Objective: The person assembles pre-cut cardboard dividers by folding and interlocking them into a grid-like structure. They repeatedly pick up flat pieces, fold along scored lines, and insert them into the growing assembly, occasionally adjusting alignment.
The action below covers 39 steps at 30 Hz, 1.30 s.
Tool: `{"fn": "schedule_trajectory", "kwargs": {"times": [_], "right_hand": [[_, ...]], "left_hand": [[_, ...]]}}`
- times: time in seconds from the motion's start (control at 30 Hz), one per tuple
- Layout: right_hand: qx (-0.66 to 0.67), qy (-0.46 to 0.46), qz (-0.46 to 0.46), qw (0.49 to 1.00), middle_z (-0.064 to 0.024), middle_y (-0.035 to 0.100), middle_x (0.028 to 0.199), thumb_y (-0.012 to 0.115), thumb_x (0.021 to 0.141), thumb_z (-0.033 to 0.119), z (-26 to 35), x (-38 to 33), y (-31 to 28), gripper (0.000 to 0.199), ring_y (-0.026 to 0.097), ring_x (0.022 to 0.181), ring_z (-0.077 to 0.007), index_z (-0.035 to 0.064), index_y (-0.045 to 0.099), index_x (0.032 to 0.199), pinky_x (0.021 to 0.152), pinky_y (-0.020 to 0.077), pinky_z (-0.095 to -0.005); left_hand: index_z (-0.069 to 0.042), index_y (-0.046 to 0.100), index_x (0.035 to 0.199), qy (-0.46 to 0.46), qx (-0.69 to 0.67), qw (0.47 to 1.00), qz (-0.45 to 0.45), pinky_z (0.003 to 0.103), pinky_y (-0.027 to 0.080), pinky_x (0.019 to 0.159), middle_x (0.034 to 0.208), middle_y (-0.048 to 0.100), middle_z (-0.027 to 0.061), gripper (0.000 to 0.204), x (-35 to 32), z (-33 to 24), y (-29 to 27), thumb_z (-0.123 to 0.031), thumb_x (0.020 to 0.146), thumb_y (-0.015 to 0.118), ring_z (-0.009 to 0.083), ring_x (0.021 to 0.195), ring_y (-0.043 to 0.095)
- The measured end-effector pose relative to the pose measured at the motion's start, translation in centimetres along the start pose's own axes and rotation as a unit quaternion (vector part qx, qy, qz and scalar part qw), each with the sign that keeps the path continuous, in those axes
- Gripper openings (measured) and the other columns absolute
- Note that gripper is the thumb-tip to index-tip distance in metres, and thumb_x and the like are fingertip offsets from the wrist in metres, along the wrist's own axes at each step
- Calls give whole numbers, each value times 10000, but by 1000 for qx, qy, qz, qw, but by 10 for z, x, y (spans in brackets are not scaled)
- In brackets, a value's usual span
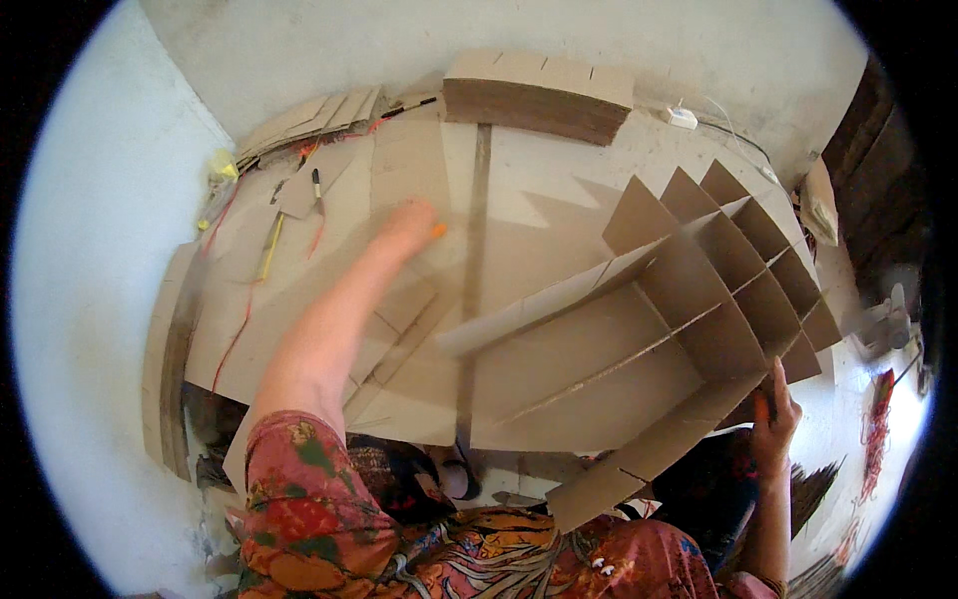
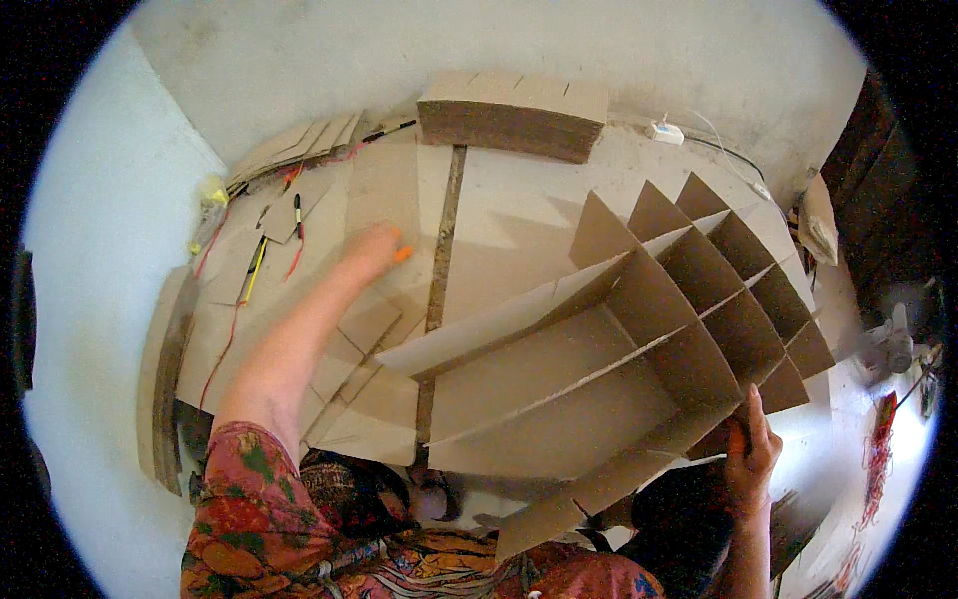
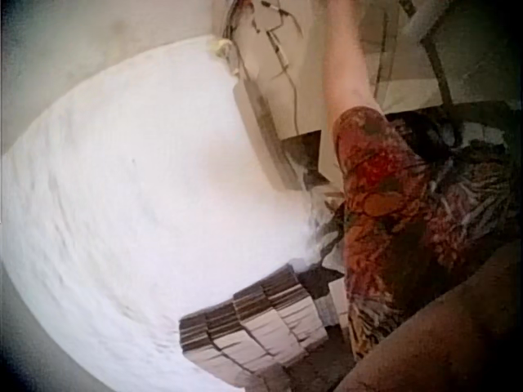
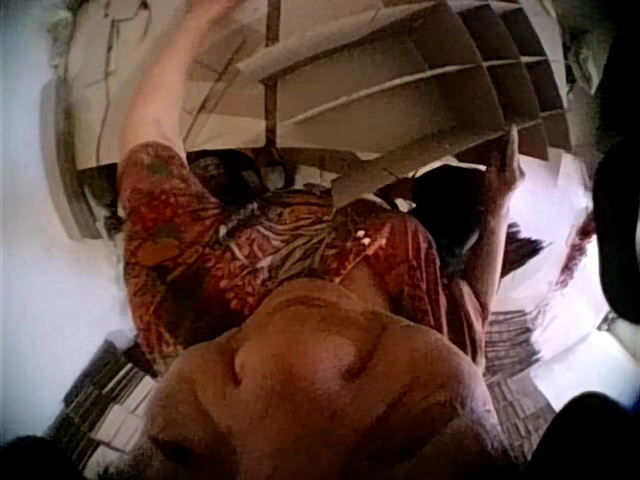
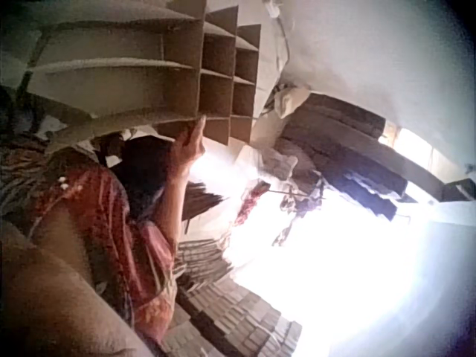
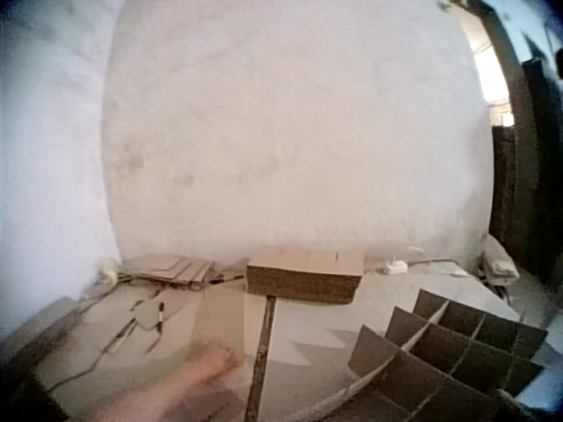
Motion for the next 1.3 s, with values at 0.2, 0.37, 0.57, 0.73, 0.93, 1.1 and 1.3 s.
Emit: {"fn": "schedule_trajectory", "kwargs": {"times": [0.2,0.37,0.57,0.73,0.93,1.1,1.3], "right_hand": [[35,5,12,999,-194,627,1064,515,761,-114,5,1,2,549,640,928,-286,16,453,1290,796,482,-315],[-7,20,45,999,-190,586,1154,585,751,-74,12,2,-1,547,590,1037,-295,13,465,1277,870,451,-343],[-20,-48,-41,998,-176,507,1246,685,745,85,84,29,-24,567,488,1151,-307,16,473,1266,945,398,-348],[485,51,110,866,-139,528,1238,647,823,142,161,62,55,487,493,1140,-188,-10,478,1255,953,389,-302],[554,62,121,821,-3,541,841,496,908,195,189,79,97,213,506,753,-115,2,570,959,656,426,-249],[698,285,-21,656,-18,578,801,399,861,4,120,60,103,216,528,704,-122,34,596,946,604,434,-257],[425,173,-154,875,2,607,870,507,848,16,83,22,-32,198,516,734,-74,11,624,1008,630,395,-194]], "left_hand": [[-5,642,710,142,136,979,-52,468,494,675,787,626,209,206,12,-11,37,-134,804,512,362,745,621],[-46,630,706,29,29,981,-191,448,493,629,743,625,191,110,-14,-6,-4,-115,737,550,356,712,621],[-65,613,720,-78,15,962,-263,419,487,562,806,638,157,115,-73,-25,-139,-150,746,539,304,734,631],[-67,605,693,39,-1,944,-328,406,481,565,738,620,121,54,-136,-128,-206,-118,676,595,306,657,605],[-40,610,793,227,-122,911,-323,402,499,644,904,620,118,116,-206,-229,-206,-73,683,590,303,772,601],[-46,617,1046,399,-217,824,-340,370,510,741,1026,620,138,312,-226,-271,-179,-113,743,637,319,850,609],[-55,520,1230,136,-445,822,-329,268,487,644,954,631,64,467,-162,-186,-191,-154,803,682,132,726,579]]}}
Point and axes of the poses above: each hand's wrist, its own x-axis towards the middle knuckle, its own y-axis out of the palm, z = x × y, the point moved 8 cm from there along x, towards the middle knuckle
